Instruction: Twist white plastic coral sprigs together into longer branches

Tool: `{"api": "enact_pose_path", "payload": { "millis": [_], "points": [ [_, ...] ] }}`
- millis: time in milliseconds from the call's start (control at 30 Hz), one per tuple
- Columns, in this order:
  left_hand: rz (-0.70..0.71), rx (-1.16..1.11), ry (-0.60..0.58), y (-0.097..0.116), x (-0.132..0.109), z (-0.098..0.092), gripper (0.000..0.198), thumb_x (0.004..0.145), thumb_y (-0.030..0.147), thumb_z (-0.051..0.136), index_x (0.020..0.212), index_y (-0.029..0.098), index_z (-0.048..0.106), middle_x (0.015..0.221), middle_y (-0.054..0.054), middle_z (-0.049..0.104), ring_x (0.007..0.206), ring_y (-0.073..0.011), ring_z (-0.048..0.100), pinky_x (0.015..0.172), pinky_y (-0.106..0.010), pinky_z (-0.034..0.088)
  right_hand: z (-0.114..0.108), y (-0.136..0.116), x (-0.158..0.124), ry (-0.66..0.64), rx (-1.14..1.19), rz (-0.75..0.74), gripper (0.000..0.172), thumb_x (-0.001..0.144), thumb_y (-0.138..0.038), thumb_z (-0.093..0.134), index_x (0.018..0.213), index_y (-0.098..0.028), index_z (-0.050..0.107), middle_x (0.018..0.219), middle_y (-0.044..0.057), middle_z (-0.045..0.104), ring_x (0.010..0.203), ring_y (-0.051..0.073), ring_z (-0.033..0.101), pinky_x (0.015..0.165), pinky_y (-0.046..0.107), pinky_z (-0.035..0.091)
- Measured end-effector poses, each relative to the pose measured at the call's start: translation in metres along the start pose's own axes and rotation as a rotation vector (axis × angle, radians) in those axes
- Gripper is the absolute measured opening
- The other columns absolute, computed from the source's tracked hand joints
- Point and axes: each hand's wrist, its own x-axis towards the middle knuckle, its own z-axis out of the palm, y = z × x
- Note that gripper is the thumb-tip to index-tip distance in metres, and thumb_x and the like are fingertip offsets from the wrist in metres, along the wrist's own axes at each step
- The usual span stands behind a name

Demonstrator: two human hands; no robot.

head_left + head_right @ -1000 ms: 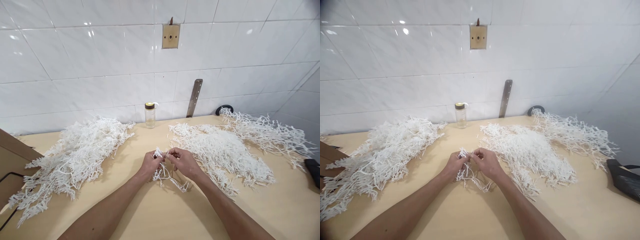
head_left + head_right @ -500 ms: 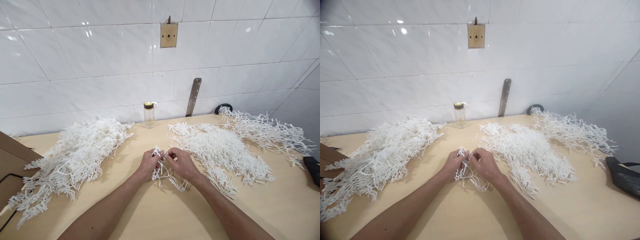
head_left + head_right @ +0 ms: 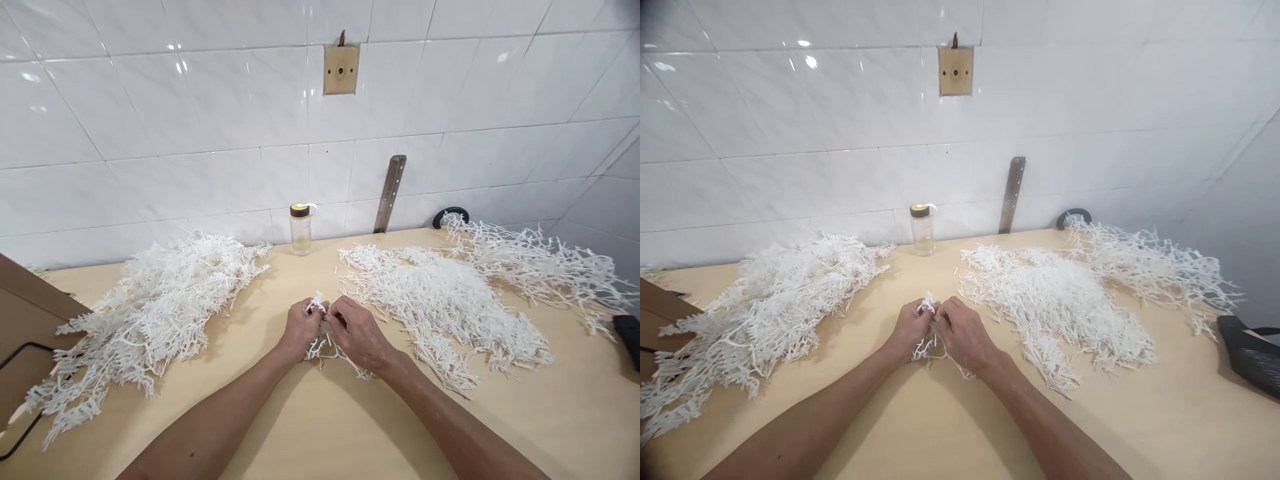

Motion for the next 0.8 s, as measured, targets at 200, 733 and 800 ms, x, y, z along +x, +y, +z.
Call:
{"api": "enact_pose_path", "payload": {
  "millis": [200, 733, 800],
  "points": [
    [0.048, 0.059, 0.04, -0.007, 0.003, 0.0, 0.031, 0.071, 0.039, 0.065, 0.056, 0.017, 0.05, 0.053, 0.004, 0.045, 0.053, -0.0093, 0.037, 0.049, -0.021, 0.027, 0.0, -0.009, -0.002, 0.01, 0.004, -0.04, 0.02, 0.091, -0.013, 0.043, 0.073, -0.021, 0.045, 0.073, 0.001, 0.051, 0.062, 0.014, 0.046, 0.058, 0.027, 0.04],
    [-0.133, -0.102, -0.08, 0.01, 0.0, -0.006, 0.03, 0.07, 0.044, 0.068, 0.063, 0.017, 0.056, 0.038, 0.007, 0.037, 0.033, -0.0068, 0.032, 0.038, -0.02, 0.024, -0.025, 0.028, 0.01, 0.179, 0.035, 0.488, 0.011, 0.081, -0.03, 0.057, 0.084, -0.02, 0.056, 0.068, 0.0, 0.062, 0.049, 0.014, 0.06, 0.046, 0.027, 0.05],
    [-0.114, -0.095, -0.078, 0.009, 0.0, -0.006, 0.031, 0.071, 0.044, 0.068, 0.064, 0.017, 0.057, 0.039, 0.007, 0.038, 0.033, -0.0067, 0.033, 0.039, -0.02, 0.025, -0.023, 0.029, 0.01, 0.194, -0.067, 0.416, 0.015, 0.08, -0.033, 0.06, 0.085, -0.018, 0.06, 0.08, 0.005, 0.066, 0.061, 0.017, 0.064, 0.053, 0.029, 0.052]
  ]
}}
